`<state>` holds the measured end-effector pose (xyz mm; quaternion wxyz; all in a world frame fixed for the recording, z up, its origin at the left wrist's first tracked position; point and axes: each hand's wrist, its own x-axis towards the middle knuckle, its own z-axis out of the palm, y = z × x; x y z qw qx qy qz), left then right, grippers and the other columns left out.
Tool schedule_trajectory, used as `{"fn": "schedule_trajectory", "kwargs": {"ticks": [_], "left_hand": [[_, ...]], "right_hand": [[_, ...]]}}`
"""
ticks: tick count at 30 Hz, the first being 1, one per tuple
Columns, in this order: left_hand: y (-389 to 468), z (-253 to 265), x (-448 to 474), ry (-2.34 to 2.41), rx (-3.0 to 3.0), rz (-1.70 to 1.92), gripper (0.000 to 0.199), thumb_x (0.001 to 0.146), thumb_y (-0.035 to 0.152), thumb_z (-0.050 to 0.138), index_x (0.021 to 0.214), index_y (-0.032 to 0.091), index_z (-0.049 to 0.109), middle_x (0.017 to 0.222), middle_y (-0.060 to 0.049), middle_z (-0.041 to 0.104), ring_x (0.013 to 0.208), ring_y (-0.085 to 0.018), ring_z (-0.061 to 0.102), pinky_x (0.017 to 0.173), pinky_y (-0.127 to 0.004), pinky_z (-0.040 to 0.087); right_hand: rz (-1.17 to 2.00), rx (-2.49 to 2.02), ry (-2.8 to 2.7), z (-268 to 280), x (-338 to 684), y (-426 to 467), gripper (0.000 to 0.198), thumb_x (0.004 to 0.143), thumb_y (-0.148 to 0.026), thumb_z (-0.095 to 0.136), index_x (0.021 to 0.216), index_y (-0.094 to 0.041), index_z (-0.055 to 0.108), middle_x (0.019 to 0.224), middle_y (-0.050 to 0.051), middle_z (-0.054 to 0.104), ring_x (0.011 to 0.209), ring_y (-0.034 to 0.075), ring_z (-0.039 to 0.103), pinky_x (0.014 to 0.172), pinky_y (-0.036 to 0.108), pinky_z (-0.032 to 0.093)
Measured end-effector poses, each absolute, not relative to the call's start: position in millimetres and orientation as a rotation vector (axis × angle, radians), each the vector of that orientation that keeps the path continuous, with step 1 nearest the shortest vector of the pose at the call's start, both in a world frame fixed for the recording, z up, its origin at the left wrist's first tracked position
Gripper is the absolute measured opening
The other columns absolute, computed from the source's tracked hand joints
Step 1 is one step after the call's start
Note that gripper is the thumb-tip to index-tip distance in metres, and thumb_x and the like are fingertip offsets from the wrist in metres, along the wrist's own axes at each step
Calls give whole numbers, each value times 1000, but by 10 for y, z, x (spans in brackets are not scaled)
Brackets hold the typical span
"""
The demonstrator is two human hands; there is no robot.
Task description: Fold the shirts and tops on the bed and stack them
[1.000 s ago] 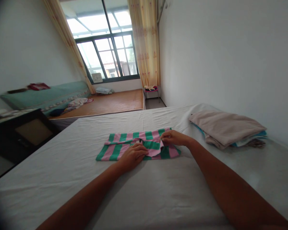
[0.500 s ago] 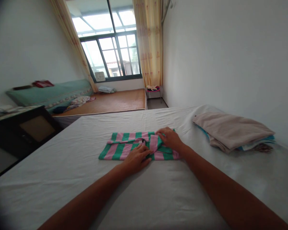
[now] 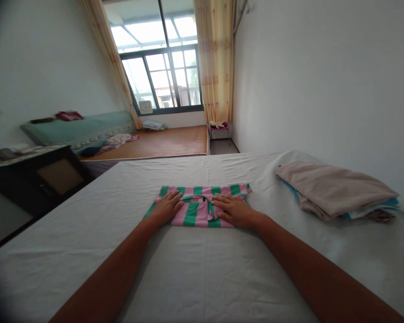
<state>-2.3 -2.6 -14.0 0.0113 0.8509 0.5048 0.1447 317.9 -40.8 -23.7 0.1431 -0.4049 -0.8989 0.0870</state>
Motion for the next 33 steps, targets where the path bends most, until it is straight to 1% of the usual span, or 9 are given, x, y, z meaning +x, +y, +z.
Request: {"fn": "schedule_trajectory", "kwargs": {"ticks": [6,9,13,15,18,21,24,29,33], "left_hand": [[87,-228,-214,1787,2524,291,48,96,46,37,140,28,46,152,-7,37,140,-28,33,113,-52,25],[119,-222,-277,1926,2454,251,47,97,44,35,139,27,46,152,-6,38,140,-28,33,111,-53,27],[105,-200,-269,2122,2447,325,41,97,36,35,130,26,55,147,-6,46,136,-28,38,112,-51,26],[51,-179,-152,2047,2550,428,40,97,32,35,129,22,57,145,-8,48,138,-26,36,115,-47,24],[-67,-158,128,1672,2707,563,44,98,35,33,136,20,50,146,-8,46,139,-22,34,115,-41,25],[-177,-162,363,1345,2750,552,48,98,42,34,141,23,44,146,-7,47,137,-20,37,114,-40,28],[-236,-161,438,1176,2756,477,44,99,44,32,135,27,50,140,-3,53,133,-19,42,113,-39,29],[-208,-149,336,1308,2666,539,43,99,43,31,132,25,52,130,-6,59,124,-20,50,107,-36,35],[-115,-197,180,1551,2642,476,44,98,42,36,135,23,50,141,-9,50,130,-22,45,109,-37,34]], "right_hand": [[228,-1191,-2568,-236,3155,-437,51,95,-48,41,143,-32,44,149,4,43,136,25,39,111,46,29],[203,-1187,-2567,-244,3149,-442,50,95,-47,42,142,-32,45,149,5,43,135,25,40,110,47,31],[167,-1153,-2566,-234,3142,-461,49,96,-46,41,141,-29,46,148,5,45,135,25,41,109,47,33],[176,-1105,-2565,-223,3141,-472,49,96,-46,42,140,-28,48,146,5,47,135,24,41,110,46,34],[192,-1043,-2538,-202,3128,-475,46,95,-46,44,137,-28,52,143,5,51,133,23,44,109,44,36],[195,-1005,-2503,-180,3085,-441,39,97,-42,41,129,-28,59,136,4,58,130,22,48,108,42,38],[121,-1061,-2414,-197,3059,-358,39,99,-37,34,124,-26,63,130,4,62,127,20,50,110,42,37],[-36,-1413,-2280,-410,3205,-183,50,99,-45,31,135,-20,53,139,9,55,131,24,46,109,48,36],[-74,-1551,-2318,-597,3351,-94,53,98,-49,28,136,-22,53,140,8,53,132,24,45,110,48,33]]}}
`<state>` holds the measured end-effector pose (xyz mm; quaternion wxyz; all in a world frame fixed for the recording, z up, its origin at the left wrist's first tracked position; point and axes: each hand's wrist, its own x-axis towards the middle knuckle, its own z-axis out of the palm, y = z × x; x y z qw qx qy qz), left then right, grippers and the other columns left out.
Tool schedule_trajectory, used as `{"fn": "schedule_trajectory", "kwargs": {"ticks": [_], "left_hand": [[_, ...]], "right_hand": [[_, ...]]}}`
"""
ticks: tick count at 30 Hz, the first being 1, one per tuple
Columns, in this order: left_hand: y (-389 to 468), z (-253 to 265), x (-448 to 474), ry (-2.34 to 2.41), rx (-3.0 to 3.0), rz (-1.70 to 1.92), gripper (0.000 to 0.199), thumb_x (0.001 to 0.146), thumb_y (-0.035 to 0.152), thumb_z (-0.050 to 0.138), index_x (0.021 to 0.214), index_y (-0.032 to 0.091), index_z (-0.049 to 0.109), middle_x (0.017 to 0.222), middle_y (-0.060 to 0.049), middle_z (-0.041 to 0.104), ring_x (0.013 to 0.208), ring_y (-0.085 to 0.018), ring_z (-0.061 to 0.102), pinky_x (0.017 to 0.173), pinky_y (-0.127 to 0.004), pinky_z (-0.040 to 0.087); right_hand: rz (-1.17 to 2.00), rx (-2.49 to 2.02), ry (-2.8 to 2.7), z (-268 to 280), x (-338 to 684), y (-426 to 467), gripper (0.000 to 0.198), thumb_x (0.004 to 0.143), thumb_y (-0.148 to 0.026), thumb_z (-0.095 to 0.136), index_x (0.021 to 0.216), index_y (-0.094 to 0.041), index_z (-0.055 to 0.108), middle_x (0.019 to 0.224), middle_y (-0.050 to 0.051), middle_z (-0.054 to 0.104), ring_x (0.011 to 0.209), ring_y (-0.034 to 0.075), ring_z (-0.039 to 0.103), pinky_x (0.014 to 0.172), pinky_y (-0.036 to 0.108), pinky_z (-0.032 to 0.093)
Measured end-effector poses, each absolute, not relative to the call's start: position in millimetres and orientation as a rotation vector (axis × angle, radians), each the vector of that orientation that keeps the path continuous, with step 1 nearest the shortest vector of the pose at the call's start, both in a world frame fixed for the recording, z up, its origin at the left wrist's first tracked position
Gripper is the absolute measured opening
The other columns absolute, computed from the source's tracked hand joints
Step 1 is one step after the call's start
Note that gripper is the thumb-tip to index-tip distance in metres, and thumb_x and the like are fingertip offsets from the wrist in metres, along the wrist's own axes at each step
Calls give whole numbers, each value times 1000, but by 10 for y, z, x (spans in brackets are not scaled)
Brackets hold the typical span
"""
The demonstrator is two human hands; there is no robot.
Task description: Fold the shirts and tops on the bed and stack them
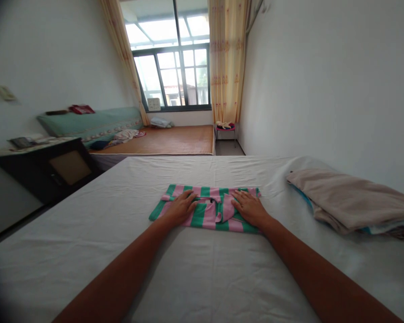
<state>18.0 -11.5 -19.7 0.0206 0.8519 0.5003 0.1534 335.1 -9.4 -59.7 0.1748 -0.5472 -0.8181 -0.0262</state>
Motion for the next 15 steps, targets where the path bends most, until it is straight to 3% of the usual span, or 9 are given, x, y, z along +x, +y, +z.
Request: {"fn": "schedule_trajectory", "kwargs": {"ticks": [6,15], "left_hand": [[4,-242,-83,1735,2609,311,46,98,42,33,137,26,48,148,-5,45,137,-22,37,113,-41,28],[65,-231,-227,2118,2371,300,46,97,42,29,137,28,48,149,-5,43,138,-27,35,110,-50,30]], "right_hand": [[-109,-1578,-2332,-648,3379,-67,56,97,-52,26,139,-23,50,142,7,51,134,22,43,112,48,30],[-104,-1562,-2346,-597,3383,-105,54,97,-52,27,138,-25,51,141,6,53,132,23,45,111,48,31]]}}
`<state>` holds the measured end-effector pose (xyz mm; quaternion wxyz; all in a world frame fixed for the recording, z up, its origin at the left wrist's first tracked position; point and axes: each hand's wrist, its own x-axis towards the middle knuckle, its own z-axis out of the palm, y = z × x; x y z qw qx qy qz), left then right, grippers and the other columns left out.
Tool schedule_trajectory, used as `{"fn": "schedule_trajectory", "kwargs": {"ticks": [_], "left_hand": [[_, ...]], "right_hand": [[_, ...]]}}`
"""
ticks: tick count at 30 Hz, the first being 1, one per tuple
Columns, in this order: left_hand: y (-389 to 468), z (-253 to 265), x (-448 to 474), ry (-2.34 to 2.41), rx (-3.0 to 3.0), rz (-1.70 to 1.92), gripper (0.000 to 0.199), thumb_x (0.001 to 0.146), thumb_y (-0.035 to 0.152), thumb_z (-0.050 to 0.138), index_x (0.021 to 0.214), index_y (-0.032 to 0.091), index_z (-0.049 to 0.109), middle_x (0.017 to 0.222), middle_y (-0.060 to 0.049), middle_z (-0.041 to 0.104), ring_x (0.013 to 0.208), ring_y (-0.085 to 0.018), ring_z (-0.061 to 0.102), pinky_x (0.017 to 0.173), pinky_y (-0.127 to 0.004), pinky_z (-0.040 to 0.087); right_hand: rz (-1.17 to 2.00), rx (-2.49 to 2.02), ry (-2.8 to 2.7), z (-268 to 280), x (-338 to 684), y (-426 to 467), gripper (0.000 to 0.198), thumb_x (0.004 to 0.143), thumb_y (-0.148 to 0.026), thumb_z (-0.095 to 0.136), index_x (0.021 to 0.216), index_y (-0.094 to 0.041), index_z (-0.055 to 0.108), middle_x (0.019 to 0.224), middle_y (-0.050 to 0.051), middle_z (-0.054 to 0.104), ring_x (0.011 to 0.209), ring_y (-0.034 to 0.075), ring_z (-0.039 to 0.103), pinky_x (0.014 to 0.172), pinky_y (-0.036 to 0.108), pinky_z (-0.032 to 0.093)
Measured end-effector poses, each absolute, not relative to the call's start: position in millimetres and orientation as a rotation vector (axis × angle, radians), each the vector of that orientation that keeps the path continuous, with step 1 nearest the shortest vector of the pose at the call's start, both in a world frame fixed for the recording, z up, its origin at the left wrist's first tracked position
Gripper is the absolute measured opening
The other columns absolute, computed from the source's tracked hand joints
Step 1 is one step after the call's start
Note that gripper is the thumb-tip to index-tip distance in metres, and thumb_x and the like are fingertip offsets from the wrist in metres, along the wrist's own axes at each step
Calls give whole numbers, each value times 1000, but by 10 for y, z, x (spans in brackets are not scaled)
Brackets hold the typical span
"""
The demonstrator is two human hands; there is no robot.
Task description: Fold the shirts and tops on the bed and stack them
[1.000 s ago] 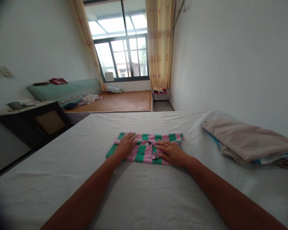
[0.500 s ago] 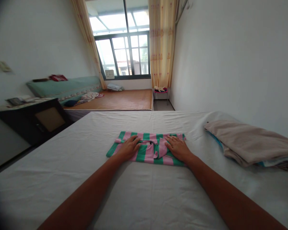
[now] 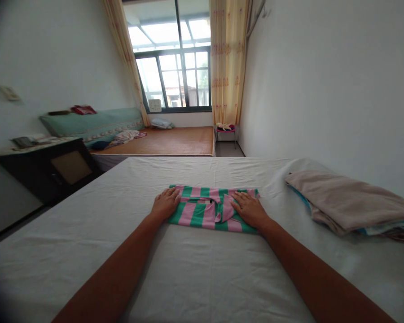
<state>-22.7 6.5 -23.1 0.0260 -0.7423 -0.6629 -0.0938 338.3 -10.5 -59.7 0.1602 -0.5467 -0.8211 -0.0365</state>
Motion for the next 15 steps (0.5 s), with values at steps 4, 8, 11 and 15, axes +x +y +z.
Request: {"fn": "schedule_trajectory", "kwargs": {"ticks": [4,8,11,15], "left_hand": [[88,-258,-257,-2127,-2192,-343,52,97,42,31,143,19,41,148,-11,43,135,-27,38,109,-46,31],[93,-274,-282,-2111,-2207,-315,52,97,44,31,142,22,42,150,-11,40,135,-27,39,110,-45,31],[83,-259,-291,-2100,-2241,-280,48,97,44,31,139,27,47,151,-10,39,135,-28,38,109,-48,31],[72,-213,-300,-2111,-2233,-286,45,96,42,34,135,27,50,147,-11,43,132,-29,41,105,-50,35]], "right_hand": [[-107,-1572,-2357,-554,3380,-131,55,97,-51,27,135,-22,54,140,8,54,131,24,46,110,47,33],[-130,-1596,-2304,-483,3343,-191,51,97,-48,32,133,-21,56,138,9,55,131,26,46,109,49,34],[-152,-1466,-2290,-378,3249,-300,49,96,-46,37,135,-22,54,141,9,53,134,27,42,110,52,33],[-15,-1127,-2483,-250,3070,-479,46,97,-43,39,139,-27,50,143,5,51,137,23,37,113,45,31]]}}
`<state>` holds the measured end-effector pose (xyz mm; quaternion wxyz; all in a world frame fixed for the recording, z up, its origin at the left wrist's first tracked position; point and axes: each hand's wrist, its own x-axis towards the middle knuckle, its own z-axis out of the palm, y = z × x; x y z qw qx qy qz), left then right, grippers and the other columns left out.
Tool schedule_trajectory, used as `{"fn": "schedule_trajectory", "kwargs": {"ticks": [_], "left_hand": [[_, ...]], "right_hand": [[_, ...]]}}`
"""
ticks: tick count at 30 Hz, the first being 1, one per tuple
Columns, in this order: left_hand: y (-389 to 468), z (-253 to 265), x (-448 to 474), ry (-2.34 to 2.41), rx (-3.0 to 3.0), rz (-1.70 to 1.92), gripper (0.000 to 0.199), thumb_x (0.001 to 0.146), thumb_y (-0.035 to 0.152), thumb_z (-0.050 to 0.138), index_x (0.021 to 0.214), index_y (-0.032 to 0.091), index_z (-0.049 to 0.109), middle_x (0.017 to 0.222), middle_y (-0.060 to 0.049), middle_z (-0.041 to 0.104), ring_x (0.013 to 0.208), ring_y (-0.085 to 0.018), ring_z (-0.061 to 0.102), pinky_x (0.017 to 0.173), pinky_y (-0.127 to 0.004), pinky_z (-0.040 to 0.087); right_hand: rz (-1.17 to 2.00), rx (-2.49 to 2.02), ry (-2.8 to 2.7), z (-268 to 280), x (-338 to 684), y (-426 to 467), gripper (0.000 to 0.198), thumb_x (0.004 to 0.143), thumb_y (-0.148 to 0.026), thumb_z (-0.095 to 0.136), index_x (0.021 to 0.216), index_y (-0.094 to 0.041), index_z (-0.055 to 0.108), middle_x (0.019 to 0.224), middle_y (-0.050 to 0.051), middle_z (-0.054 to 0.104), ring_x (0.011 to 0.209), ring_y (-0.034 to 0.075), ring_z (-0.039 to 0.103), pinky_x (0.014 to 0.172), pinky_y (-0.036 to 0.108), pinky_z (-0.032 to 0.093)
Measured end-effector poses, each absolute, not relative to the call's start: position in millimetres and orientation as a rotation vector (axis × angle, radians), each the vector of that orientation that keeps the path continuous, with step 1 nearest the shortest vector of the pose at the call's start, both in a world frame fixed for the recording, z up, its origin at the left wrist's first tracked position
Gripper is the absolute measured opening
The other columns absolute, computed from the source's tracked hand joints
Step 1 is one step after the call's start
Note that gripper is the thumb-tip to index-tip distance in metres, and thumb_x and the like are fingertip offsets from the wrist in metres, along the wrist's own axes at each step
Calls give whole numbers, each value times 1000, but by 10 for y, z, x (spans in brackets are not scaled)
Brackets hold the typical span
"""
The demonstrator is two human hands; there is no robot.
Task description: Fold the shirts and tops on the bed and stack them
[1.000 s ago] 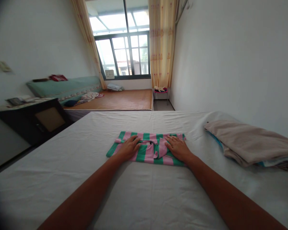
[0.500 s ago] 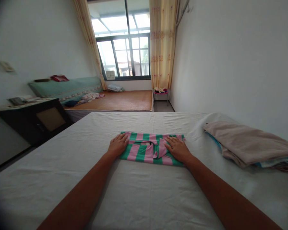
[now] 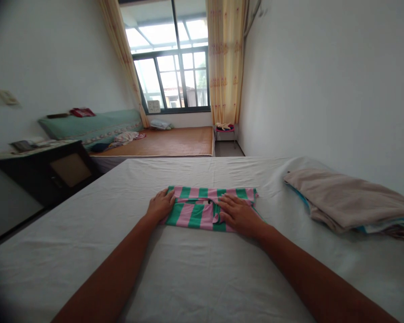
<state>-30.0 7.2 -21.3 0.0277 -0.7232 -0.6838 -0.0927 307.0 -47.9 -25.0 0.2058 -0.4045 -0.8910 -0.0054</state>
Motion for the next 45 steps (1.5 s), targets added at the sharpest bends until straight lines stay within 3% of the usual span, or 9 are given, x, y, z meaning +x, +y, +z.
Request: {"fn": "schedule_trajectory", "kwargs": {"ticks": [9,17,22,31,36,45], "left_hand": [[128,-93,-494,-2150,-2167,-356,46,92,37,47,131,14,50,125,-16,58,117,-25,55,96,-31,43],[45,42,-545,-2364,-2071,-128,48,92,51,36,110,13,59,104,-19,69,99,-32,66,80,-38,48],[37,50,-525,-2355,-2102,-191,48,89,53,37,100,14,63,103,-21,70,98,-34,66,77,-39,48],[154,-37,-602,-2292,-2227,-474,25,86,38,47,92,19,62,97,-9,71,90,-23,65,73,-28,43],[161,-1,-605,-2245,-2322,-487,21,86,30,45,82,18,62,88,-8,71,82,-20,63,69,-26,40],[70,216,-292,-2101,-2503,-963,27,85,34,42,69,18,56,67,1,57,69,-15,52,60,-23,37]], "right_hand": [[167,-1080,-2601,-216,3067,-492,44,98,-44,38,140,-34,47,147,1,47,139,22,35,114,44,30],[148,-1086,-2619,-217,3071,-493,45,98,-43,37,142,-35,45,147,0,46,139,22,35,113,45,30],[141,-1078,-2599,-221,3071,-490,45,98,-44,38,141,-35,46,147,0,47,138,22,37,113,45,30],[136,-1084,-2591,-210,3047,-518,43,98,-43,38,139,-35,48,145,0,49,138,22,37,113,44,31],[62,-1113,-2409,-153,3094,-462,46,98,-41,37,141,-27,46,142,5,51,133,22,42,111,45,34],[121,-1169,-2115,-156,3316,-299,37,96,-35,36,116,-24,65,121,6,67,116,22,58,103,43,43]]}}
